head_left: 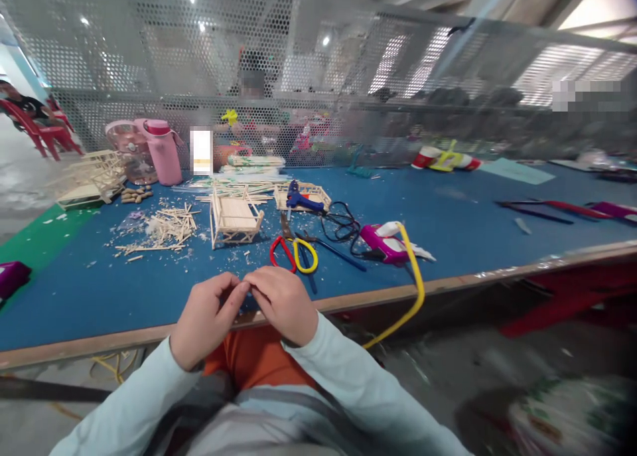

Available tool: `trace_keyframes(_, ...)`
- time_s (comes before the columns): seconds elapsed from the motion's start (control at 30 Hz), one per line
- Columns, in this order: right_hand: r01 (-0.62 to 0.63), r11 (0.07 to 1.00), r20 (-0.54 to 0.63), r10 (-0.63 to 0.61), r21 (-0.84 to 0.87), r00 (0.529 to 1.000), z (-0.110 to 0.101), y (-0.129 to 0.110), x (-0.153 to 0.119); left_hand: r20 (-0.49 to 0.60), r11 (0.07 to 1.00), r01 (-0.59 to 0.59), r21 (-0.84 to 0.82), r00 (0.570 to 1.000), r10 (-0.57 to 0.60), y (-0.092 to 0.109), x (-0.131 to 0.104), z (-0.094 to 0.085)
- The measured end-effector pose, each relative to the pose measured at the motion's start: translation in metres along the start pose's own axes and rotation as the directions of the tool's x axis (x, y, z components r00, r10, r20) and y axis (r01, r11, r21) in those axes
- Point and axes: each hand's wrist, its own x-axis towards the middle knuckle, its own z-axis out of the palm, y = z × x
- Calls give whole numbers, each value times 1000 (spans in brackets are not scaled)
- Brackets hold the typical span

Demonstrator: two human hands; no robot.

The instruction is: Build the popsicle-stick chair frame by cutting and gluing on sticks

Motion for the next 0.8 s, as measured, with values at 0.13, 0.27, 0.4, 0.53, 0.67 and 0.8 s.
trace_keyframes(0.13, -119, 993, 43, 120, -17, 992, -14, 3, 4, -2, 993, 42, -111, 999, -42, -2, -1, -3)
trace_keyframes(0.27, -563, 702, 51, 644, -436, 763, -35, 28, 16, -16, 913, 146, -382, 986, -164, -2, 0, -6)
trace_keyframes(0.4, -566, 648, 177, 722, -510, 668, -41, 52, 30, -83, 796, 156, -584, 964, -251, -5, 0, -4)
trace_keyframes(0.53, -587, 617, 197, 758, -524, 621, -34, 58, 41, -27, 581, 239, -778, 911, -411, -7, 2, 2)
trace_keyframes(0.67, -676, 591, 131, 787, -440, 603, -32, 62, 43, 38, 399, 312, -862, 826, -563, -4, 10, -1)
trace_keyframes(0.8, -797, 566, 88, 823, -213, 561, -47, 62, 26, 98, 224, 324, -919, 740, -666, -1, 18, -12)
